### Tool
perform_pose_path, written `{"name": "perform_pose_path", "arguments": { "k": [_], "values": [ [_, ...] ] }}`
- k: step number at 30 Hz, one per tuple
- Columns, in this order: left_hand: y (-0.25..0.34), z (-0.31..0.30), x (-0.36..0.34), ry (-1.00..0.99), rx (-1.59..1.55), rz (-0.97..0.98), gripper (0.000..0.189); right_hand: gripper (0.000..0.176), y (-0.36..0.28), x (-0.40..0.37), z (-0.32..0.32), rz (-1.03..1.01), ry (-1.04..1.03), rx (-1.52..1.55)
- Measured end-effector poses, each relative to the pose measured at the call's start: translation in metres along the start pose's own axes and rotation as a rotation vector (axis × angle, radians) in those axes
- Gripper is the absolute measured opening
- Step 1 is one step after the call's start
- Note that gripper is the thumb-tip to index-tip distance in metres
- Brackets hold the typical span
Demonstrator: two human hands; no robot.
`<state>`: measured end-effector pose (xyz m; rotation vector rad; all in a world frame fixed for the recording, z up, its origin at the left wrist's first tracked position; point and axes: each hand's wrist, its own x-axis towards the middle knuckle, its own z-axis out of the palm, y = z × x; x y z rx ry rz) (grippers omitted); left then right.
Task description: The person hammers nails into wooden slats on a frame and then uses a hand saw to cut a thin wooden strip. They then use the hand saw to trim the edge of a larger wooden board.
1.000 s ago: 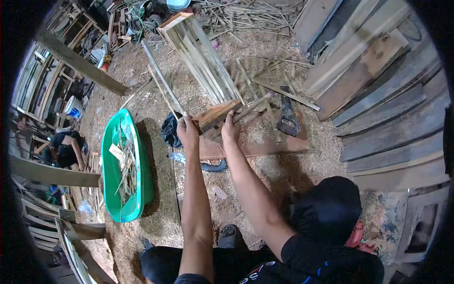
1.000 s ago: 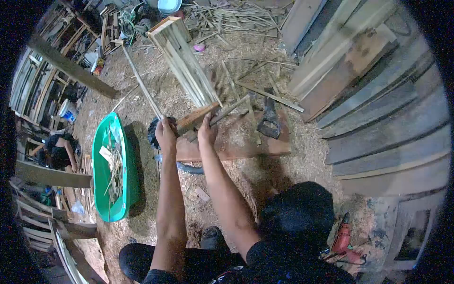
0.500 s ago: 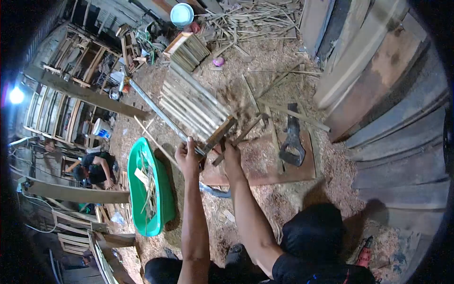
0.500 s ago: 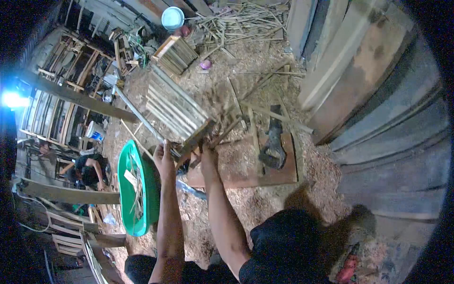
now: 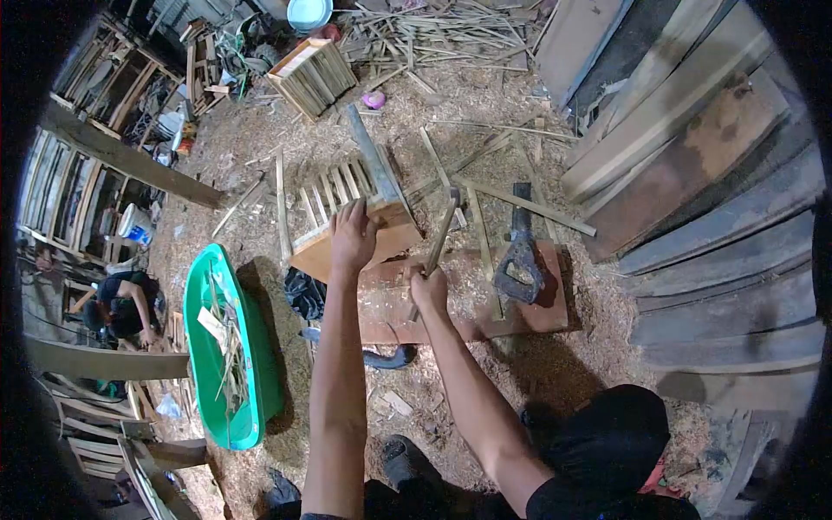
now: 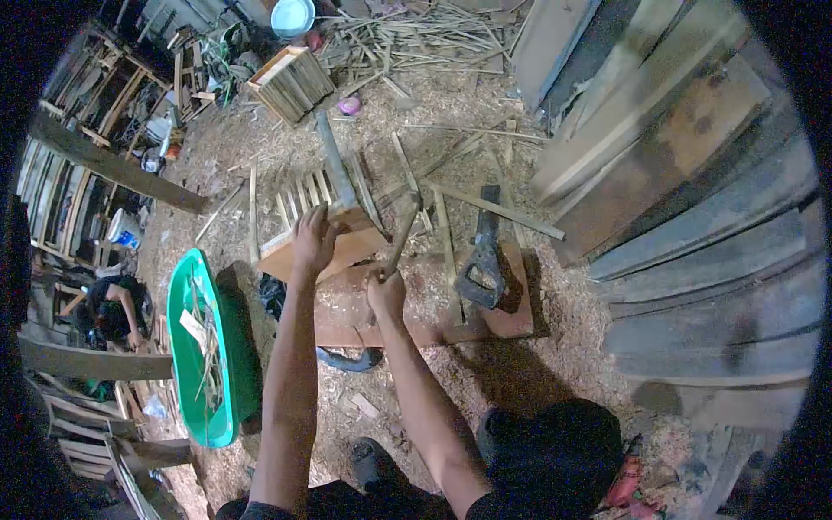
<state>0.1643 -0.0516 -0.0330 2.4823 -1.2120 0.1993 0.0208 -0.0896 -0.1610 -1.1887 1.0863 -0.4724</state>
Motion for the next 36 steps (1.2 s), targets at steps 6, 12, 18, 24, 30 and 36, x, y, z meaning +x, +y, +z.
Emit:
{"name": "perform_pose_path", "arguments": {
  "k": [6,12,18,24,30,36],
  "values": [
    [0.002,-0.009,-0.027,0.117,0.065,0.056,0.069,0.028,-0.026,-0.004,-0.049,-0.172,0.116,-0.447],
    [0.023,0.010,-0.036,0.199,0.104,0.055,0.074,0.027,-0.013,0.020,-0.070,-0.327,0.085,-0.626],
    [0.030,0.013,-0.044,0.200,0.094,0.046,0.075,0.022,-0.035,0.034,-0.092,-0.562,0.003,-0.773],
    [0.040,0.027,-0.066,0.238,-0.138,-0.050,0.075,0.018,-0.072,0.050,-0.121,-0.726,0.118,-0.946],
    [0.060,0.033,-0.039,0.234,0.038,0.016,0.069,0.030,-0.068,0.091,-0.123,-0.622,-0.051,-1.022],
    [0.056,0.062,-0.043,0.212,-0.021,0.028,0.072,0.034,-0.063,0.116,-0.103,-0.649,0.018,-0.794]
  ]
}}
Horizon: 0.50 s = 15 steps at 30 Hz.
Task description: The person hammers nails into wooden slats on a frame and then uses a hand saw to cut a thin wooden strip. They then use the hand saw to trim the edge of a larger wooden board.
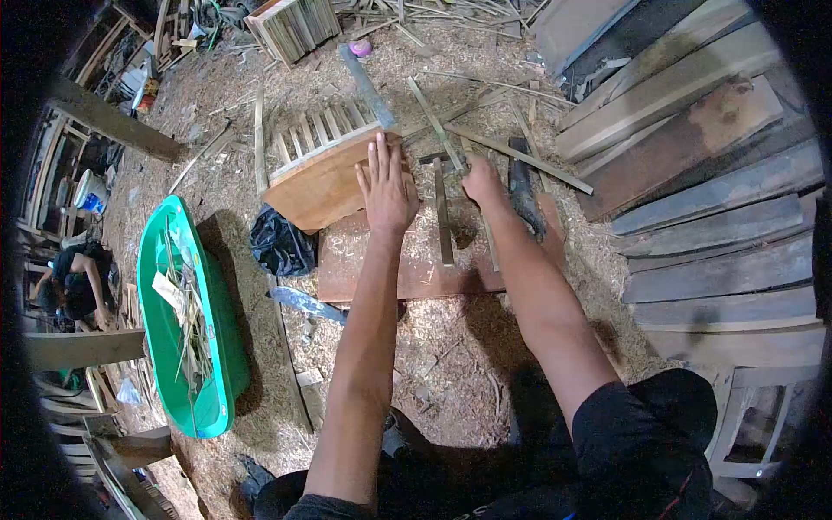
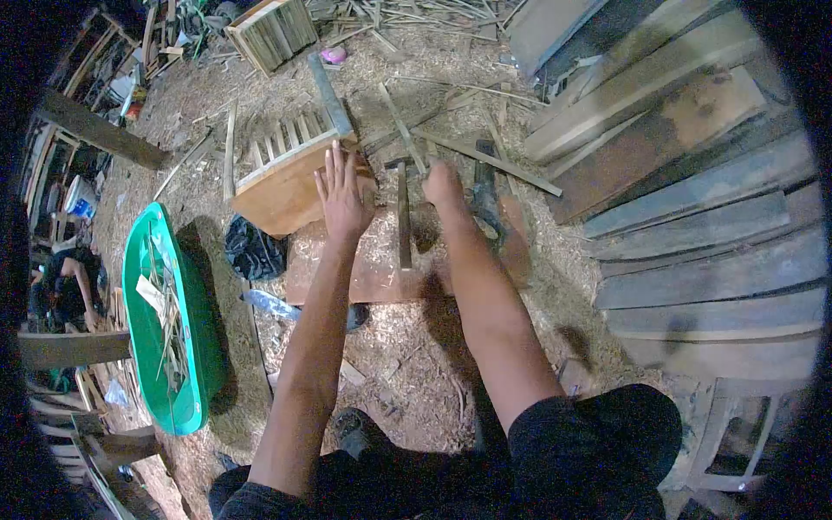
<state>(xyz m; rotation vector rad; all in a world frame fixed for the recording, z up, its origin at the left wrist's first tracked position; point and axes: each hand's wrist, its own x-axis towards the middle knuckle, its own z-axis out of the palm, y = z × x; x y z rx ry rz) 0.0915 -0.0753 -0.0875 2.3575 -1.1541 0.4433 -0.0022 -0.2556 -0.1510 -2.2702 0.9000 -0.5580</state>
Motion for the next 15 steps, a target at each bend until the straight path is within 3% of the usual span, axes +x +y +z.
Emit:
{"name": "perform_pose_path", "arguments": {
  "k": [3,7,11,12,15],
  "values": [
    [0.002,-0.004,-0.003,-0.034,-0.027,-0.008,0.074,0.030,0.025,0.016,0.040,-0.188,0.001,-0.282],
    [-0.002,-0.008,0.001,-0.036,-0.020,-0.057,0.072,0.025,0.008,0.027,0.036,-0.043,-0.128,-0.393],
    [0.003,-0.013,0.001,-0.031,-0.107,-0.052,0.072,0.017,0.028,0.047,0.042,0.254,-0.011,-0.016],
    [0.004,-0.012,0.001,-0.008,-0.135,-0.052,0.072,0.015,0.007,0.038,0.012,0.346,-0.086,0.181],
    [0.017,-0.008,0.004,0.072,-0.263,-0.116,0.070,0.015,-0.004,0.019,0.005,0.437,0.026,0.769]
  ]
}}
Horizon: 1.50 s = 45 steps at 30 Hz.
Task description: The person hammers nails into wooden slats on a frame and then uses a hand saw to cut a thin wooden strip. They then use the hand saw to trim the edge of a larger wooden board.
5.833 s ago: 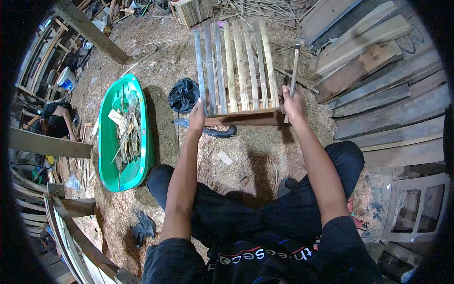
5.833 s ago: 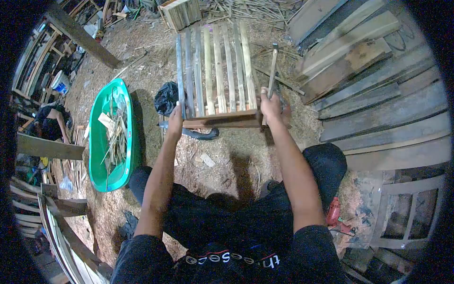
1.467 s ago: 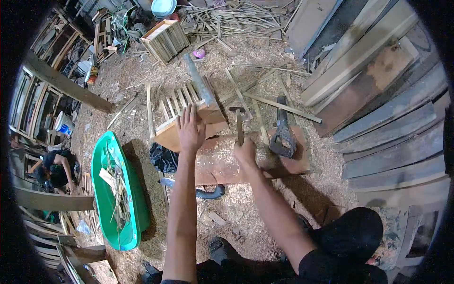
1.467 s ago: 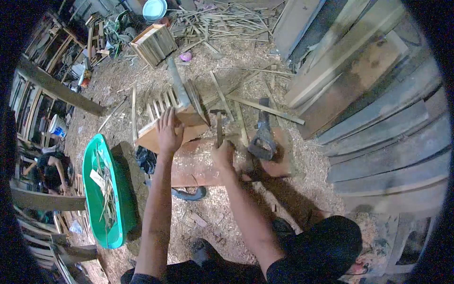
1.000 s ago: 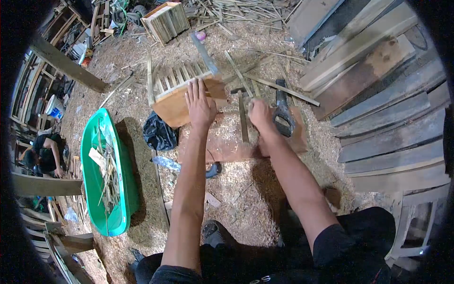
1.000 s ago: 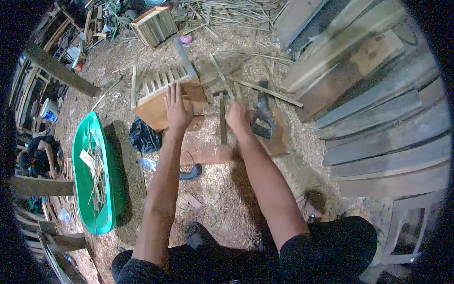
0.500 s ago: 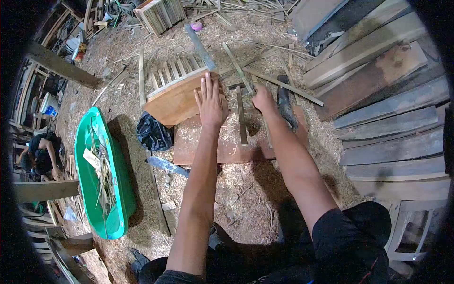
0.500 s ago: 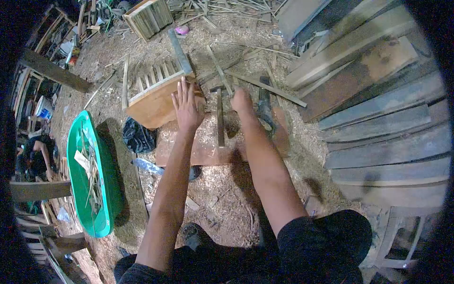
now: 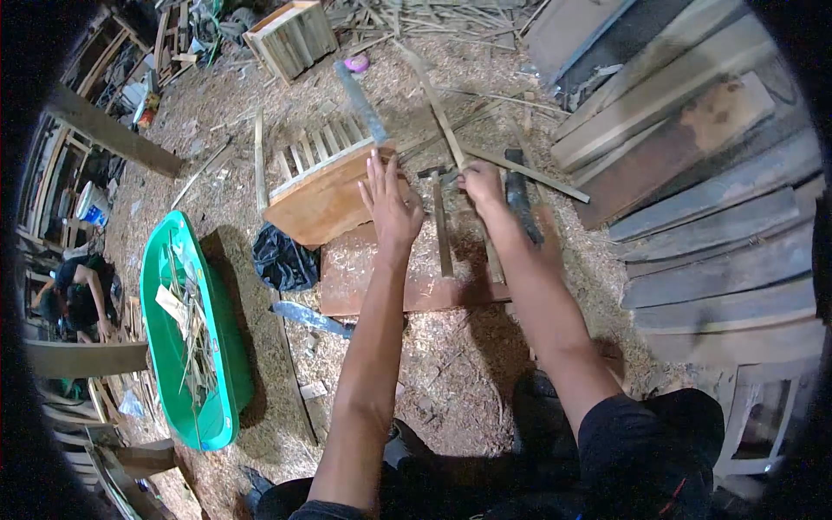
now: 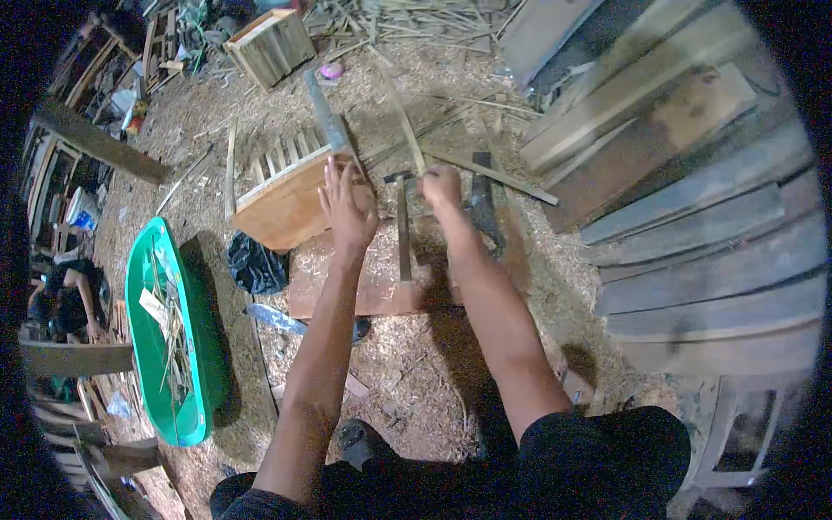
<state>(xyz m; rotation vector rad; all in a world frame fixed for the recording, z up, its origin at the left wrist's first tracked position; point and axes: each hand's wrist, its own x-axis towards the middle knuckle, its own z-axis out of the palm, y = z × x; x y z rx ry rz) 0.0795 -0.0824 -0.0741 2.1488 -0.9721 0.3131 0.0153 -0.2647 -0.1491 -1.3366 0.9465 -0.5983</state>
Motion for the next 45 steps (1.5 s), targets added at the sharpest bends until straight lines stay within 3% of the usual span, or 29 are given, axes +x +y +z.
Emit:
{"name": "perform_pose_path", "arguments": {
  "k": [4,5,7,8,9,12,16,23,30,31,33,38,43,45],
  "values": [
    [0.016,-0.002,0.008,0.094,-0.126,-0.070,0.067,0.020,-0.047,-0.048,0.001,-0.052,-0.063,0.302],
    [0.020,-0.004,0.010,0.192,-0.121,-0.036,0.055,0.020,-0.059,-0.058,0.001,-0.097,-0.082,0.353],
    [0.027,-0.016,0.020,0.110,-0.474,-0.134,0.043,0.022,-0.084,-0.079,0.003,-0.187,-0.134,0.450],
    [0.029,-0.023,0.027,0.067,-0.649,-0.178,0.038,0.023,-0.095,-0.089,0.004,-0.225,-0.141,0.442],
    [0.042,-0.036,0.034,0.162,-0.613,-0.124,0.031,0.024,-0.105,-0.097,0.005,-0.263,-0.150,0.435],
    [0.075,-0.088,0.052,-0.024,-0.834,-0.212,0.032,0.028,-0.128,-0.125,0.008,-0.351,-0.174,0.447],
    [0.102,-0.130,0.062,-0.069,-1.021,-0.082,0.028,0.030,-0.155,-0.168,0.002,-0.460,-0.228,0.427],
    [0.122,-0.160,0.046,0.006,-1.254,-0.217,0.024,0.028,-0.187,-0.215,-0.010,-0.570,-0.264,0.278],
    [0.110,-0.165,0.046,0.011,-1.045,-0.042,0.016,0.028,-0.191,-0.216,-0.015,-0.596,-0.248,0.140],
    [0.116,-0.165,0.043,0.028,-1.106,-0.086,0.016,0.029,-0.197,-0.222,-0.014,-0.534,-0.262,0.271],
    [0.115,-0.168,0.040,0.037,-0.984,-0.020,0.015,0.029,-0.206,-0.210,-0.015,-0.641,-0.172,0.300],
    [0.107,-0.158,0.029,-0.032,-0.916,0.046,0.015,0.029,-0.264,-0.218,-0.026,-0.751,-0.113,0.284],
    [0.110,-0.147,0.016,-0.128,-0.956,-0.025,0.015,0.035,-0.314,-0.218,-0.015,-0.860,-0.161,0.336],
    [0.107,-0.140,0.012,-0.125,-0.867,0.062,0.016,0.036,-0.323,-0.222,-0.014,-0.842,-0.228,0.302]
  ]
}}
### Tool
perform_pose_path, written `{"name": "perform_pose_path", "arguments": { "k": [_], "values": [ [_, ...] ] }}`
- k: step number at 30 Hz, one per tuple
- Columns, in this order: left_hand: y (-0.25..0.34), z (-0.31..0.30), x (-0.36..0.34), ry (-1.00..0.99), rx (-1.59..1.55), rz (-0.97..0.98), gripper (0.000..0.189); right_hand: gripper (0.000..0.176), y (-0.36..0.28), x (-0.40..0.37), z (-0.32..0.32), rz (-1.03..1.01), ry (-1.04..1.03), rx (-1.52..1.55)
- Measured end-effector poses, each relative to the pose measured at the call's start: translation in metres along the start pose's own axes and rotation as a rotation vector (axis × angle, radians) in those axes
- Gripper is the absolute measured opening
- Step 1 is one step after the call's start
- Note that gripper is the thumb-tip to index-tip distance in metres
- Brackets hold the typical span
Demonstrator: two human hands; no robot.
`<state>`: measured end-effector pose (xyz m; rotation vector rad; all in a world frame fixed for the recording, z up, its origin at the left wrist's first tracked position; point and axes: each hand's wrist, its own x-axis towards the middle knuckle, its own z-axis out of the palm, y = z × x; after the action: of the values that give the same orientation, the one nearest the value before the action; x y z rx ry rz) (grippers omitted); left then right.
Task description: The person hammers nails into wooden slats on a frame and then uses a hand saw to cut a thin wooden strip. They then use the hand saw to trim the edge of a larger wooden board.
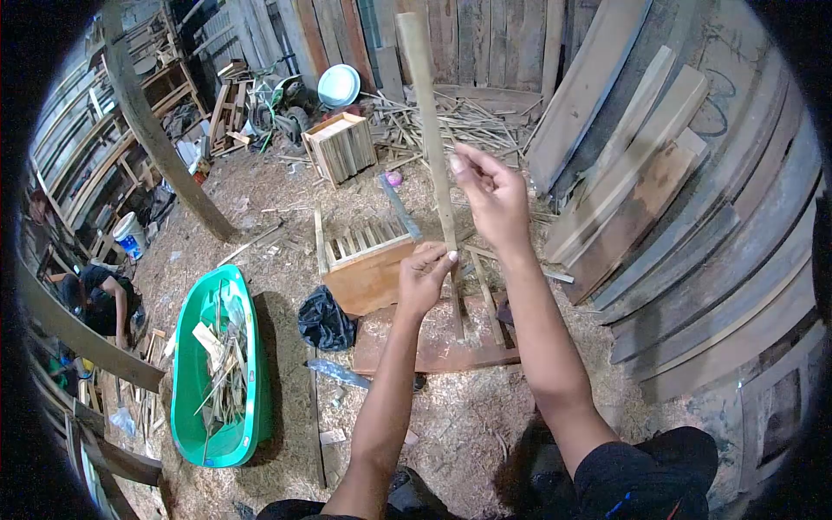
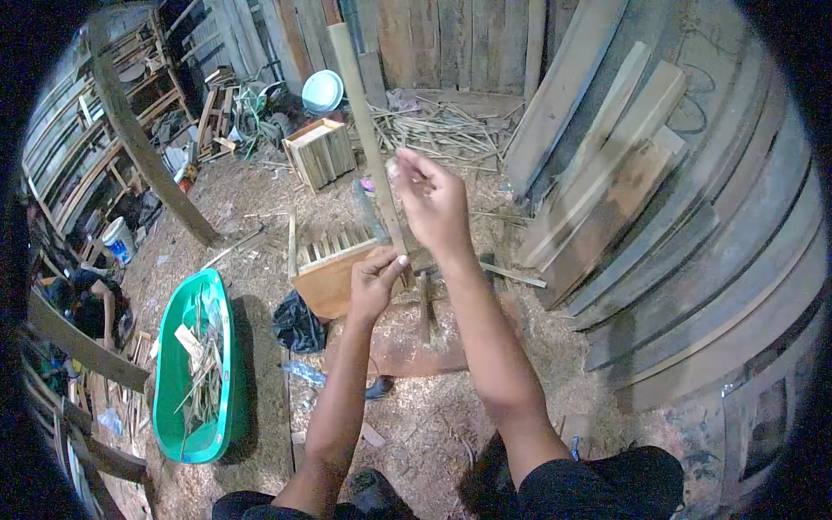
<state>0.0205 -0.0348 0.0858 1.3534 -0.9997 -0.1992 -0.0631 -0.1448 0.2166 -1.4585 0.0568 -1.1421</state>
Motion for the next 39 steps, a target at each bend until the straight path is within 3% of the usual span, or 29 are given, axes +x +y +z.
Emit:
{"name": "perform_pose_path", "arguments": {
  "k": [4,7,11,12,15,20,23,27,28,31,32,35,36,38,39],
  "values": [
    [-0.019,0.003,-0.011,-0.036,0.074,0.069,0.017,0.032,0.024,0.000,-0.007,0.003,-0.013,-0.118],
    [-0.029,-0.002,-0.019,-0.154,-0.210,-0.285,0.018,0.029,0.059,-0.010,-0.018,0.093,-0.021,-0.172],
    [-0.028,0.006,-0.023,0.045,-0.266,-0.248,0.019,0.029,0.084,-0.032,-0.031,0.086,-0.110,-0.339],
    [-0.036,0.007,-0.022,0.072,-0.296,-0.230,0.017,0.028,0.111,-0.039,-0.035,0.178,-0.094,-0.212],
    [-0.051,0.003,-0.022,0.043,-0.291,-0.258,0.015,0.028,0.110,-0.065,-0.037,0.360,-0.080,-0.214],
    [-0.071,0.002,-0.030,-0.042,-0.168,-0.333,0.013,0.028,0.152,-0.086,-0.047,0.310,-0.013,-0.176],
    [-0.078,0.001,-0.034,-0.064,-0.141,-0.382,0.015,0.026,0.165,-0.089,-0.056,0.238,-0.046,-0.353],
    [-0.091,-0.002,-0.038,-0.033,-0.142,-0.479,0.016,0.026,0.169,-0.096,-0.062,0.635,-0.112,-0.183],
    [-0.098,-0.004,-0.039,-0.006,-0.114,-0.534,0.023,0.027,0.177,-0.101,-0.064,0.619,-0.104,-0.181],
    [-0.141,0.006,-0.047,0.296,0.165,-0.230,0.034,0.027,0.207,-0.128,-0.078,0.385,-0.073,-0.604],
    [-0.142,0.001,-0.053,0.199,0.285,-0.375,0.043,0.028,0.226,-0.138,-0.089,0.396,-0.111,-0.728],
    [-0.166,0.008,-0.072,0.046,0.318,-0.532,0.049,0.028,0.228,-0.165,-0.109,0.543,-0.206,-1.159],
    [-0.174,0.016,-0.082,0.054,0.422,-0.463,0.050,0.030,0.219,-0.172,-0.110,0.628,-0.187,-1.227],
    [-0.234,0.022,-0.107,-0.024,0.417,-0.494,0.048,0.033,0.243,-0.196,-0.123,0.478,-0.160,-1.296],
    [-0.224,0.025,-0.112,-0.059,0.469,-0.502,0.048,0.036,0.252,-0.204,-0.130,0.398,-0.149,-1.329]
  ]
}}
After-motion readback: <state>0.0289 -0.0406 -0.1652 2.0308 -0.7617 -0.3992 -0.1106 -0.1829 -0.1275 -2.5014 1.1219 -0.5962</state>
